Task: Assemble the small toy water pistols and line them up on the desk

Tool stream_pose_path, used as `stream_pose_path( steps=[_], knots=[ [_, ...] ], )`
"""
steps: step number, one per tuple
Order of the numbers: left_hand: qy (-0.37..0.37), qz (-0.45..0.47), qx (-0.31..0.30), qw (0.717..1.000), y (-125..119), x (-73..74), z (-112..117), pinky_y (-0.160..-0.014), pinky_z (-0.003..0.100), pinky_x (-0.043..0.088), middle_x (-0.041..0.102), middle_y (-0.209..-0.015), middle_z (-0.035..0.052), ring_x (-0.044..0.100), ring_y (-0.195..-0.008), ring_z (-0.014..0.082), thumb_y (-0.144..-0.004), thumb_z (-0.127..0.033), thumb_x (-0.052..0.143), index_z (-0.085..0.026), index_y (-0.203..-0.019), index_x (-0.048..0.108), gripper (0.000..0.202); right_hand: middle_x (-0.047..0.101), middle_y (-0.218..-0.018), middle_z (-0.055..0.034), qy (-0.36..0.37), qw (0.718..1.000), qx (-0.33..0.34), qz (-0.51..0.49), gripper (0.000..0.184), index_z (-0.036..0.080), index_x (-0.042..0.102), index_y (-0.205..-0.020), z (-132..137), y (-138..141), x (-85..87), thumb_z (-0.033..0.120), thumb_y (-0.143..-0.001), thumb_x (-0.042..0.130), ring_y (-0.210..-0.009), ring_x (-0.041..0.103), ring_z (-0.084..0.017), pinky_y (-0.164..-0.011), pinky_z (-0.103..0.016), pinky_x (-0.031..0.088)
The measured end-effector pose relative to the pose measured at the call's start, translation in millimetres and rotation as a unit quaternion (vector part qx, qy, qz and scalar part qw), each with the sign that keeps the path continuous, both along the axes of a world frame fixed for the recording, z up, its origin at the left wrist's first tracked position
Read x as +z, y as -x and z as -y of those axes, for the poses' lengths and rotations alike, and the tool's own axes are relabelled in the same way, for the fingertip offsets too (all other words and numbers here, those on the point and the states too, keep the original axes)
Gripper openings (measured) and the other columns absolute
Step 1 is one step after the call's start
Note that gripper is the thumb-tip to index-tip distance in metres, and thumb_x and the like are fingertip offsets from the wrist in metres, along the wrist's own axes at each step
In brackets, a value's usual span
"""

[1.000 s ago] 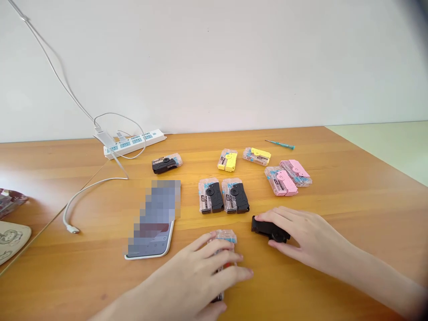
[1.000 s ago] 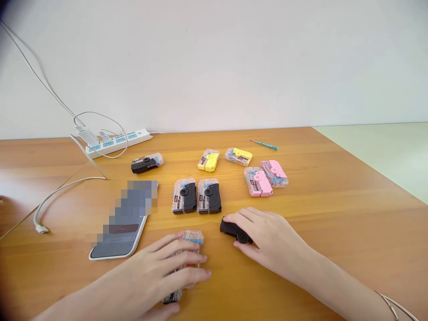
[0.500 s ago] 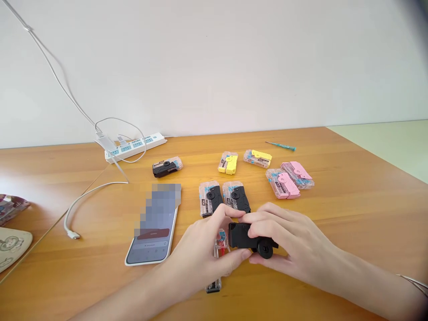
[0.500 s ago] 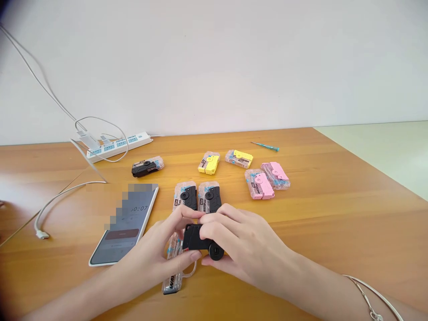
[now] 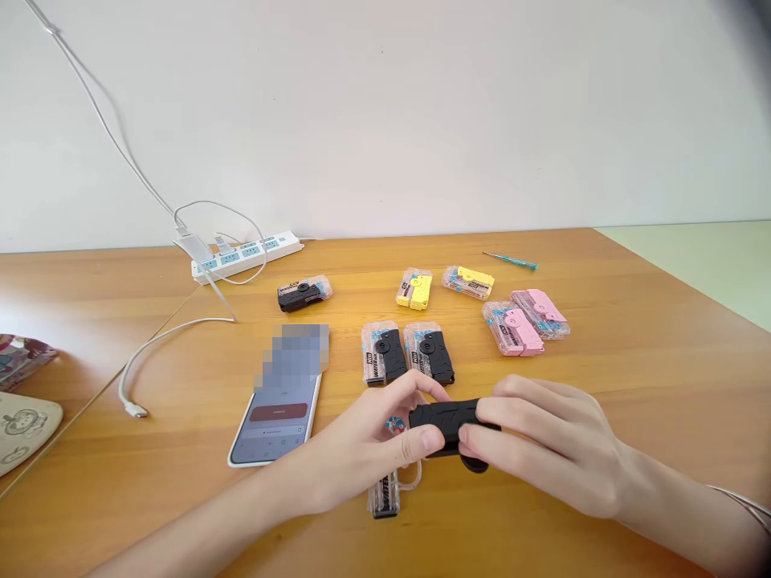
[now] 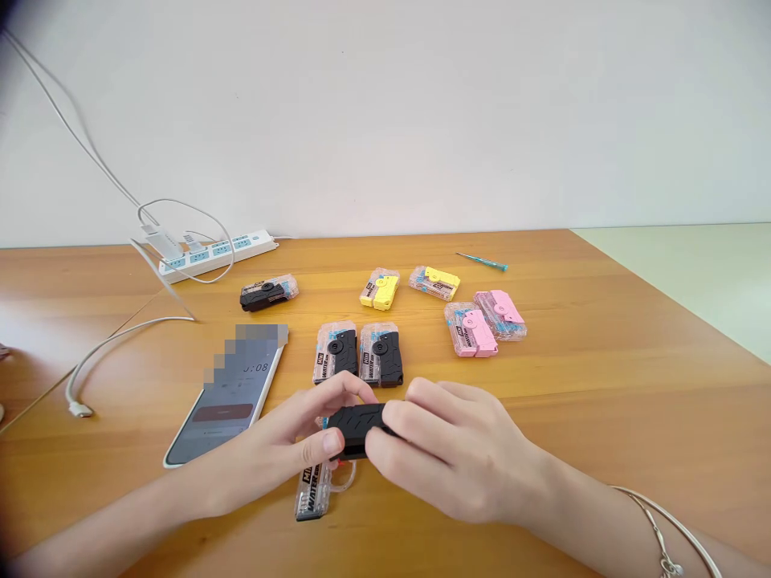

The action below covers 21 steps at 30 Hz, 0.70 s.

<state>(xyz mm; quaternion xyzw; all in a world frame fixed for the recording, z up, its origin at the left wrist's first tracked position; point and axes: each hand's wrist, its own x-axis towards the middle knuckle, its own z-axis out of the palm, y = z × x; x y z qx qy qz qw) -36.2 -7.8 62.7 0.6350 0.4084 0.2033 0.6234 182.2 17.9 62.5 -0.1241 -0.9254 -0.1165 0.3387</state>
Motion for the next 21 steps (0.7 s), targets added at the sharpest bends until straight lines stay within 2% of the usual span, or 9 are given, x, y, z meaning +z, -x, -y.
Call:
stream_pose_path(
  steps=[3,6,8,9,12,14,18,21],
  knots=[
    [0.079,0.033,-0.043,0.995,-2.4,1.0,1.8,-0.069,0.026,0.044,0.052,-0.092,0.0001,0.048,-0.075,0.0115,-0.091,-0.037,0.048,-0.025,-0.114,0.046,0.025,0.060,-0.064,-0.0008,-0.013,0.998,0.052,0.013,0.021,0.015,0.058,-0.085,1.7,-1.6,3.2,0.006,-0.091,0.040,-0.061,0.053,-0.014,-0.052,-0.026,0.042],
    [0.094,0.046,-0.055,0.993,-4.4,3.0,3.3,-0.070,0.025,0.045,0.052,-0.092,0.0003,0.048,-0.080,0.0122,-0.090,-0.030,0.051,-0.024,-0.111,0.048,0.022,0.061,-0.066,-0.0014,0.002,0.999,0.050,0.008,0.018,0.016,0.058,-0.087,0.0,-2.9,1.9,0.007,-0.091,0.042,-0.067,0.056,-0.016,-0.056,-0.027,0.046],
    [0.094,0.060,-0.034,0.993,-4.6,4.3,4.3,-0.071,0.025,0.044,0.052,-0.090,-0.0004,0.049,-0.079,0.0118,-0.091,-0.031,0.050,-0.023,-0.107,0.048,0.018,0.065,-0.076,-0.0027,0.072,0.997,0.023,-0.021,0.008,0.017,0.056,-0.093,-2.3,-3.2,-0.2,0.013,-0.090,0.050,-0.075,0.059,-0.016,-0.063,-0.027,0.049],
    [0.096,0.067,-0.023,0.993,-4.5,4.7,4.9,-0.072,0.025,0.044,0.052,-0.089,-0.0005,0.050,-0.079,0.0117,-0.092,-0.032,0.048,-0.023,-0.106,0.047,0.016,0.066,-0.083,-0.0037,0.128,0.991,0.001,-0.038,0.008,0.018,0.055,-0.098,-3.3,-3.3,-1.2,0.018,-0.089,0.054,-0.080,0.060,-0.017,-0.067,-0.028,0.051],
    [0.098,0.081,-0.004,0.992,-4.0,4.5,6.7,-0.074,0.026,0.043,0.056,-0.090,0.0002,0.054,-0.079,0.0119,-0.095,-0.035,0.041,-0.023,-0.108,0.044,0.018,0.063,-0.108,-0.0076,0.303,0.949,-0.060,-0.061,0.033,0.019,0.047,-0.115,-4.6,-3.3,-2.7,0.030,-0.086,0.059,-0.094,0.061,-0.017,-0.077,-0.029,0.055],
    [0.084,0.090,0.009,0.992,-4.1,3.0,7.5,-0.075,0.027,0.043,0.058,-0.094,0.0011,0.057,-0.082,0.0132,-0.096,-0.037,0.039,-0.025,-0.111,0.042,0.020,0.059,-0.116,-0.0077,0.382,0.920,-0.070,-0.054,0.040,0.021,0.042,-0.122,-3.5,-2.5,-3.1,0.032,-0.086,0.057,-0.099,0.061,-0.017,-0.081,-0.029,0.055],
    [0.063,0.112,0.036,0.991,-4.8,-2.4,8.7,-0.082,0.033,0.046,0.056,-0.112,0.0048,0.056,-0.098,0.0183,-0.094,-0.039,0.043,-0.029,-0.115,0.037,0.024,0.061,-0.111,-0.0040,0.459,0.884,-0.074,-0.054,0.041,0.025,0.040,-0.118,0.6,1.7,-5.0,0.031,-0.083,0.061,-0.099,0.063,-0.016,-0.082,-0.028,0.056],
    [0.060,0.097,0.025,0.993,-5.2,-6.6,9.8,-0.082,0.035,0.049,0.056,-0.115,0.0074,0.058,-0.098,0.0199,-0.094,-0.038,0.044,-0.029,-0.121,0.035,0.030,0.062,-0.112,-0.0041,0.484,0.870,-0.073,-0.062,0.041,0.026,0.040,-0.115,3.8,4.4,-5.8,0.026,-0.081,0.062,-0.107,0.061,-0.017,-0.086,-0.028,0.055]
  ],
)
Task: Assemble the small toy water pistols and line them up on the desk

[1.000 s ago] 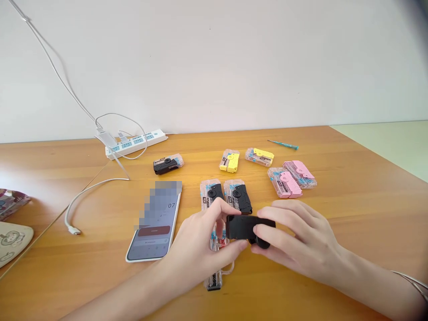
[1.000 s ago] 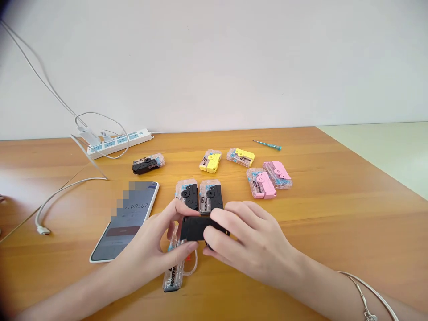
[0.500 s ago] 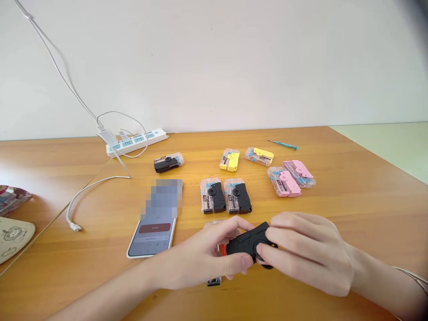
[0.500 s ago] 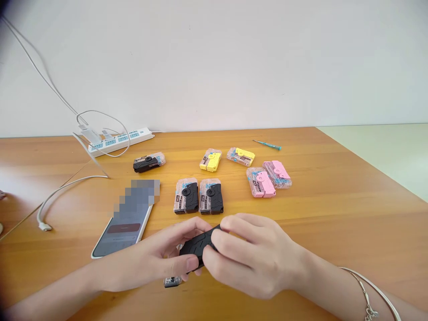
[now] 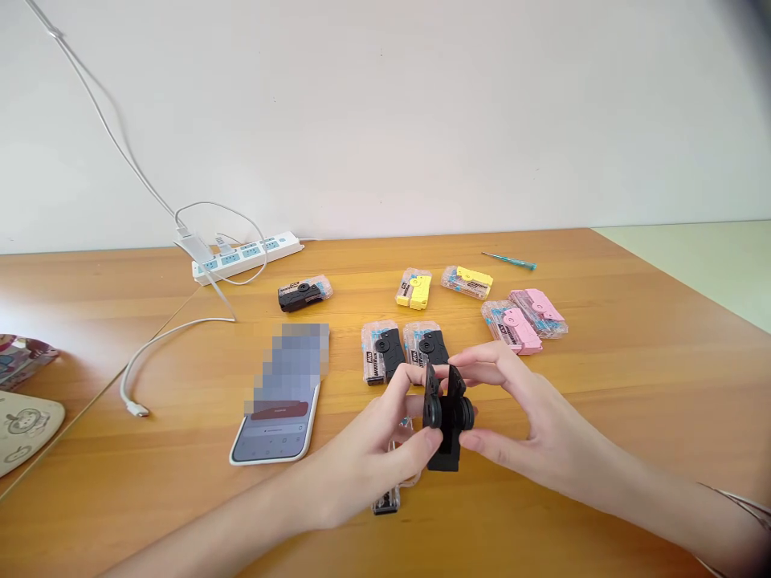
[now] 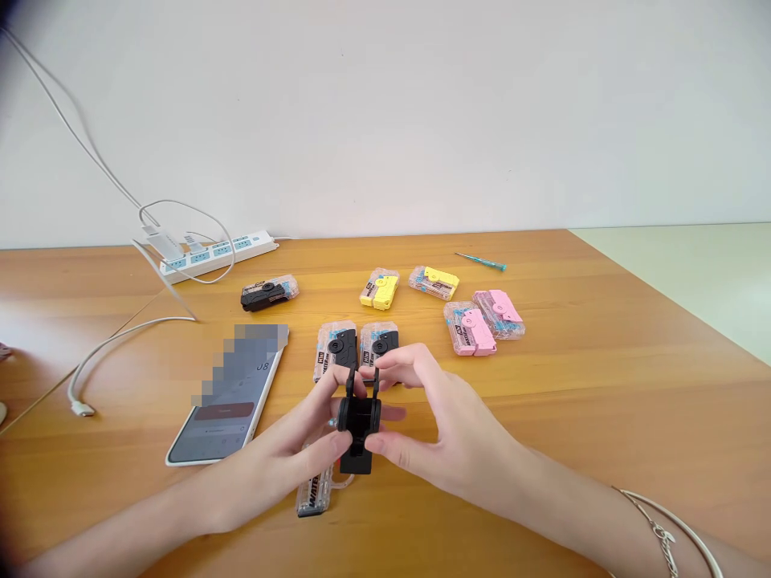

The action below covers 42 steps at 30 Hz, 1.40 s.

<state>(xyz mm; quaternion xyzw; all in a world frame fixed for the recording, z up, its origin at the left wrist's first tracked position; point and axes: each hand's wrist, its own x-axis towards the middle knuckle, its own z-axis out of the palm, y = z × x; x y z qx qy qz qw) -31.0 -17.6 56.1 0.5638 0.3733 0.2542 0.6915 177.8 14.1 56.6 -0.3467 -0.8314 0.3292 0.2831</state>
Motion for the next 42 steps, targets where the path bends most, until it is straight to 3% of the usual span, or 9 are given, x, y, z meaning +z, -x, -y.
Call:
stream_pose_path(
  steps=[7,14,16,19,21,24,29,33,42],
  knots=[
    [-0.140,-0.080,0.039,0.986,-5.0,3.0,0.4,-0.091,0.034,0.046,0.056,-0.119,0.0053,0.052,-0.113,0.0215,-0.092,-0.027,0.048,-0.025,-0.106,0.047,0.014,0.061,-0.111,-0.0032,-0.056,0.997,-0.013,-0.054,0.042,0.027,0.044,-0.118,5.2,1.1,-2.9,0.015,-0.080,0.059,-0.105,0.061,-0.017,-0.087,-0.027,0.054],
    [-0.196,-0.110,0.113,0.968,-5.0,-2.4,-2.3,-0.099,0.036,0.041,0.050,-0.127,0.0020,0.046,-0.120,0.0189,-0.086,-0.019,0.055,-0.030,-0.115,0.039,0.035,0.063,-0.095,-0.0017,-0.123,0.987,-0.040,-0.100,0.032,0.025,0.049,-0.103,-4.4,1.6,-8.6,0.004,-0.079,0.052,-0.089,0.063,-0.014,-0.074,-0.023,0.053],
    [-0.201,-0.115,0.115,0.966,-3.3,-1.3,-3.7,-0.098,0.035,0.041,0.051,-0.125,0.0020,0.046,-0.119,0.0187,-0.087,-0.020,0.053,-0.028,-0.108,0.042,0.025,0.064,-0.091,-0.0021,-0.188,0.978,-0.016,-0.086,0.027,0.024,0.049,-0.098,-8.0,0.6,-9.5,0.005,-0.080,0.052,-0.083,0.062,-0.014,-0.069,-0.024,0.052],
    [-0.208,-0.149,0.082,0.963,-1.6,4.0,-5.2,-0.090,0.033,0.044,0.058,-0.110,0.0023,0.053,-0.106,0.0190,-0.090,-0.020,0.045,-0.024,-0.095,0.048,0.007,0.067,-0.086,-0.0032,-0.341,0.939,0.030,-0.026,0.019,0.022,0.051,-0.091,-10.3,-1.7,-11.7,0.005,-0.082,0.053,-0.081,0.061,-0.016,-0.068,-0.028,0.049],
    [-0.201,-0.171,0.054,0.963,-1.5,7.1,-5.2,-0.084,0.032,0.045,0.059,-0.104,0.0017,0.055,-0.097,0.0182,-0.093,-0.023,0.039,-0.023,-0.096,0.050,0.012,0.069,-0.086,-0.0039,-0.409,0.912,0.036,0.015,0.019,0.020,0.050,-0.086,-9.9,-3.1,-13.1,0.002,-0.082,0.051,-0.079,0.060,-0.016,-0.065,-0.029,0.047],
    [-0.202,-0.176,0.045,0.962,-3.1,7.9,-3.7,-0.080,0.029,0.043,0.058,-0.102,0.0006,0.054,-0.095,0.0175,-0.095,-0.030,0.034,-0.024,-0.100,0.049,0.017,0.071,-0.086,-0.0046,-0.449,0.892,0.033,0.044,0.022,0.021,0.046,-0.079,-8.5,-3.6,-13.9,-0.001,-0.082,0.046,-0.074,0.056,-0.016,-0.058,-0.028,0.044],
    [-0.223,-0.226,0.042,0.947,-9.5,3.2,-0.3,-0.070,0.026,0.040,0.056,-0.089,-0.0027,0.051,-0.079,0.0159,-0.087,-0.041,0.052,-0.024,-0.091,0.047,0.019,0.069,-0.073,-0.0007,-0.491,0.868,0.029,0.074,0.028,0.022,0.044,-0.065,-4.6,1.4,-12.9,0.003,-0.086,0.043,-0.068,0.054,-0.016,-0.055,-0.028,0.038],
    [-0.176,-0.259,0.037,0.949,-12.9,1.9,0.1,-0.065,0.026,0.037,0.052,-0.074,-0.0043,0.047,-0.072,0.0154,-0.087,-0.038,0.050,-0.022,-0.080,0.046,0.018,0.064,-0.066,0.0008,-0.504,0.860,0.013,0.084,0.029,0.021,0.044,-0.061,0.5,6.1,-10.4,0.006,-0.086,0.047,-0.056,0.045,-0.013,-0.050,-0.028,0.031],
    [-0.128,-0.121,0.090,0.980,-12.2,3.5,-1.1,-0.067,0.024,0.039,0.049,-0.077,-0.0016,0.048,-0.077,0.0154,-0.088,-0.031,0.046,-0.020,-0.079,0.045,0.013,0.060,-0.077,-0.0034,-0.434,0.894,-0.032,0.107,0.013,0.020,0.050,-0.080,0.4,1.9,-0.8,0.028,-0.086,0.057,-0.067,0.053,-0.015,-0.053,-0.025,0.039]
  ],
)
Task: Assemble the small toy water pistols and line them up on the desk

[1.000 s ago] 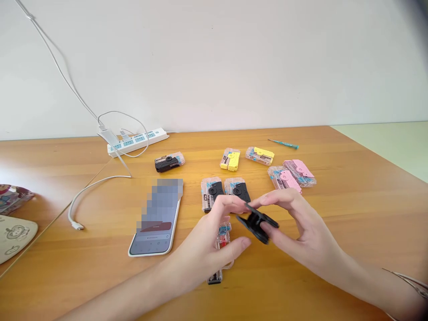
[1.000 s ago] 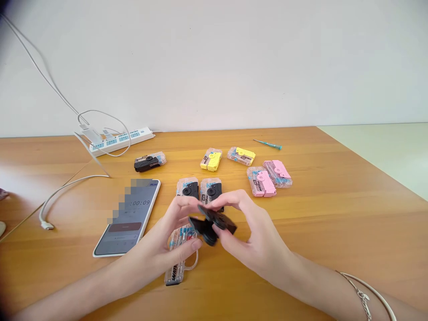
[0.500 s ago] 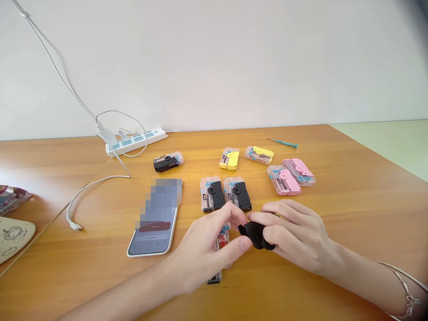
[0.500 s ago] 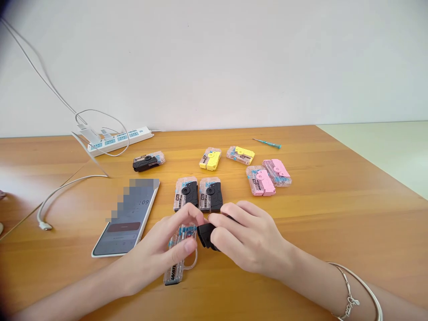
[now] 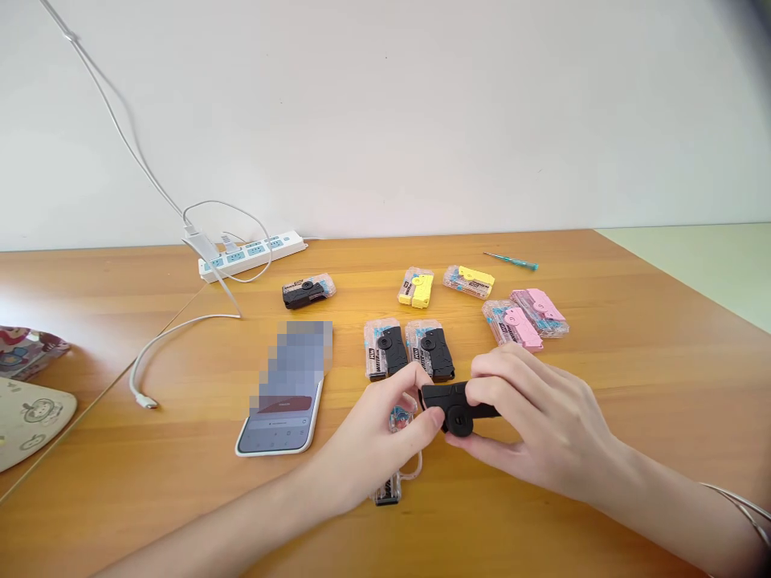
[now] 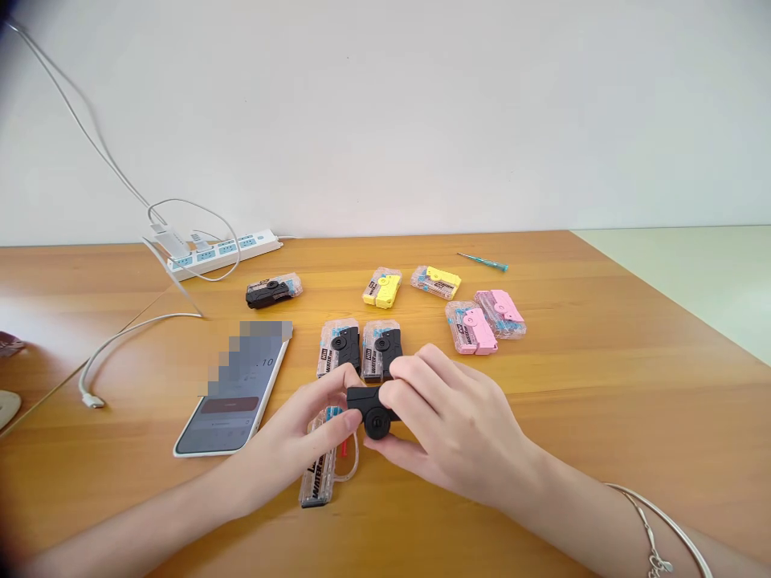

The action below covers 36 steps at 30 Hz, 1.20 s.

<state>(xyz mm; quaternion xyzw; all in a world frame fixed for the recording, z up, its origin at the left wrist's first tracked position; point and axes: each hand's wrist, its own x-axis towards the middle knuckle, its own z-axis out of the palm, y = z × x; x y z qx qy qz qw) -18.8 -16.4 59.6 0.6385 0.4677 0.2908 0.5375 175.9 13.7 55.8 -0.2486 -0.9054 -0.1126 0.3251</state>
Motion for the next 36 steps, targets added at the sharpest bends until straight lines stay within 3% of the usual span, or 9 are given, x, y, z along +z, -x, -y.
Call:
stream_pose_path(
  steps=[7,12,17,20,24,29,36],
  knots=[
    [0.070,0.028,-0.045,0.996,3.4,-0.8,-5.4,-0.065,0.023,0.039,0.049,-0.081,-0.0018,0.047,-0.074,0.0138,-0.089,-0.035,0.045,-0.020,-0.085,0.050,0.016,0.056,-0.070,-0.0008,-0.008,0.999,0.050,-0.016,0.013,0.021,0.048,-0.077,-2.3,-0.6,4.6,0.020,-0.089,0.054,-0.066,0.053,-0.015,-0.056,-0.025,0.042],
    [0.101,0.053,-0.054,0.992,4.9,-0.2,-9.6,-0.066,0.024,0.039,0.050,-0.082,-0.0015,0.046,-0.074,0.0142,-0.086,-0.033,0.048,-0.019,-0.086,0.054,0.015,0.061,-0.076,-0.0023,-0.064,0.998,-0.021,-0.004,0.014,0.021,0.053,-0.077,-4.0,-2.8,3.2,0.029,-0.084,0.062,-0.068,0.053,-0.017,-0.061,-0.029,0.041],
    [0.082,0.046,-0.024,0.995,2.7,-1.7,-10.4,-0.058,0.022,0.036,0.045,-0.077,-0.0025,0.042,-0.066,0.0120,-0.084,-0.032,0.050,-0.018,-0.081,0.054,0.014,0.061,-0.072,-0.0030,-0.027,0.998,-0.054,0.033,0.017,0.019,0.054,-0.075,-2.0,1.2,2.2,0.028,-0.089,0.052,-0.064,0.055,-0.016,-0.056,-0.028,0.036],
    [0.053,0.019,-0.002,0.998,1.8,-2.3,-9.5,-0.055,0.022,0.036,0.044,-0.077,-0.0024,0.042,-0.062,0.0113,-0.087,-0.036,0.047,-0.019,-0.081,0.053,0.019,0.062,-0.072,-0.0039,-0.005,0.997,-0.065,0.051,0.017,0.018,0.056,-0.078,0.6,5.9,2.3,0.025,-0.090,0.046,-0.064,0.055,-0.017,-0.054,-0.029,0.034],
    [-0.048,-0.063,0.017,0.997,1.9,-3.8,-5.9,-0.063,0.025,0.039,0.049,-0.075,-0.0008,0.048,-0.070,0.0164,-0.091,-0.034,0.038,-0.020,-0.082,0.055,0.023,0.058,-0.067,-0.0029,-0.006,0.994,-0.081,0.070,0.021,0.017,0.055,-0.074,3.7,11.7,0.6,0.025,-0.089,0.043,-0.060,0.052,-0.017,-0.053,-0.029,0.031],
    [-0.157,-0.189,0.022,0.969,3.7,-8.8,-1.5,-0.058,0.026,0.036,0.047,-0.078,-0.0004,0.049,-0.066,0.0157,-0.092,-0.030,0.033,-0.021,-0.080,0.053,0.025,0.048,-0.057,0.0004,-0.057,0.986,-0.123,0.094,0.025,0.018,0.051,-0.065,5.7,22.5,-0.4,0.021,-0.088,0.040,-0.051,0.044,-0.015,-0.049,-0.028,0.026],
    [-0.224,-0.268,0.034,0.936,5.4,-11.7,-8.9,-0.053,0.025,0.030,0.043,-0.071,-0.0016,0.045,-0.060,0.0141,-0.090,-0.023,0.033,-0.020,-0.066,0.042,0.025,0.045,-0.053,-0.0005,-0.064,0.979,-0.149,0.122,0.024,0.018,0.049,-0.063,6.9,35.0,0.8,0.013,-0.082,0.036,-0.051,0.043,-0.016,-0.049,-0.028,0.025]
  ],
)
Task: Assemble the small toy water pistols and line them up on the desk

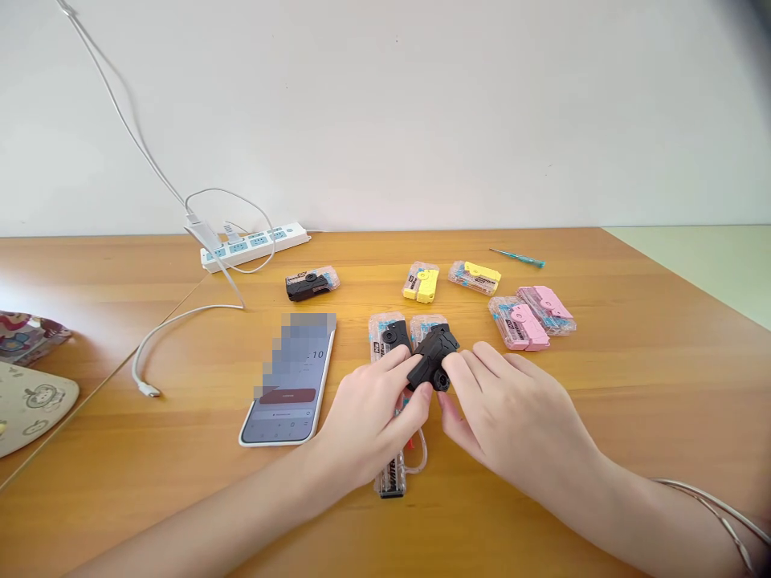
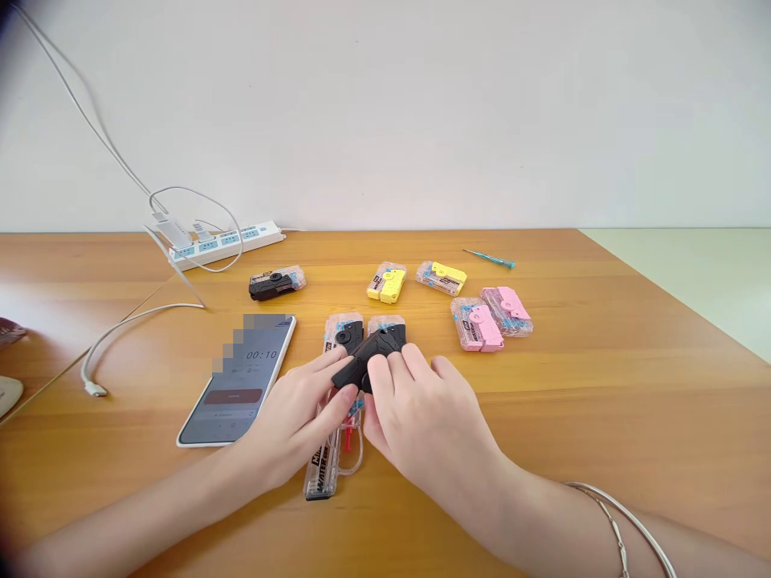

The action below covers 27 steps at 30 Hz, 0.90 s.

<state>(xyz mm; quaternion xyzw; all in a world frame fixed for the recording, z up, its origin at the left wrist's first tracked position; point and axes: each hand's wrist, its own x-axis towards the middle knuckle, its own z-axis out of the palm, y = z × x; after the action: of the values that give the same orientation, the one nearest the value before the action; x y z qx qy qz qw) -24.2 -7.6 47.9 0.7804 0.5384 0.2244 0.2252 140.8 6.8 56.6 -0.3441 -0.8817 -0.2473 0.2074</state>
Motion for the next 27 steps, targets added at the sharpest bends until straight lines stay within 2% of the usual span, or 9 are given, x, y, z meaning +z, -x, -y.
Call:
stream_pose_path(
  steps=[5,9,13,18,23,27],
  knots=[
    [0.010,0.046,0.023,0.999,0.3,-0.6,-3.1,-0.058,0.026,0.034,0.048,-0.073,-0.0008,0.047,-0.065,0.0153,-0.089,-0.021,0.033,-0.020,-0.067,0.043,0.024,0.045,-0.054,-0.0014,-0.022,1.000,-0.001,-0.003,0.019,0.018,0.050,-0.063,-5.4,8.1,-2.2,0.011,-0.077,0.039,-0.053,0.042,-0.016,-0.048,-0.027,0.026],
    [0.025,0.099,0.026,0.994,0.3,2.0,-3.8,-0.062,0.027,0.036,0.049,-0.073,-0.0002,0.046,-0.067,0.0157,-0.090,-0.021,0.030,-0.019,-0.066,0.042,0.027,0.044,-0.054,-0.0015,-0.040,0.998,-0.016,0.041,0.012,0.018,0.049,-0.066,-8.8,14.6,-4.8,0.013,-0.075,0.044,-0.054,0.042,-0.017,-0.046,-0.028,0.024],
    [0.066,0.135,0.026,0.988,-0.3,3.8,-4.0,-0.060,0.027,0.035,0.048,-0.069,-0.0008,0.043,-0.063,0.0149,-0.091,-0.024,0.029,-0.019,-0.067,0.042,0.028,0.044,-0.055,-0.0011,-0.044,0.994,-0.039,0.090,0.009,0.018,0.048,-0.067,-8.7,18.4,-8.7,0.013,-0.075,0.048,-0.054,0.041,-0.017,-0.044,-0.028,0.022],
    [0.098,0.173,0.041,0.979,-3.0,3.7,-5.1,-0.053,0.025,0.031,0.040,-0.062,-0.0034,0.036,-0.055,0.0124,-0.090,-0.024,0.029,-0.020,-0.065,0.035,0.026,0.045,-0.057,-0.0007,-0.032,0.990,-0.061,0.124,0.011,0.017,0.048,-0.067,-8.0,22.0,-11.0,0.010,-0.073,0.053,-0.054,0.043,-0.016,-0.042,-0.026,0.020],
    [0.099,0.179,0.052,0.977,-4.0,2.3,-5.9,-0.052,0.025,0.029,0.038,-0.061,-0.0040,0.035,-0.056,0.0119,-0.086,-0.019,0.032,-0.020,-0.062,0.032,0.024,0.049,-0.056,-0.0015,-0.011,0.995,-0.035,0.089,0.012,0.015,0.052,-0.070,-11.3,27.6,-3.7,0.003,-0.070,0.052,-0.055,0.047,-0.016,-0.041,-0.025,0.020],
    [0.077,0.174,0.031,0.981,-1.1,1.8,-8.1,-0.053,0.025,0.030,0.040,-0.061,-0.0041,0.037,-0.056,0.0122,-0.088,-0.021,0.030,-0.020,-0.063,0.034,0.025,0.052,-0.054,-0.0014,0.027,0.999,0.009,0.046,0.012,0.016,0.054,-0.072,-18.6,23.2,9.1,0.010,-0.078,0.045,-0.055,0.049,-0.016,-0.044,-0.027,0.022]
  ],
)
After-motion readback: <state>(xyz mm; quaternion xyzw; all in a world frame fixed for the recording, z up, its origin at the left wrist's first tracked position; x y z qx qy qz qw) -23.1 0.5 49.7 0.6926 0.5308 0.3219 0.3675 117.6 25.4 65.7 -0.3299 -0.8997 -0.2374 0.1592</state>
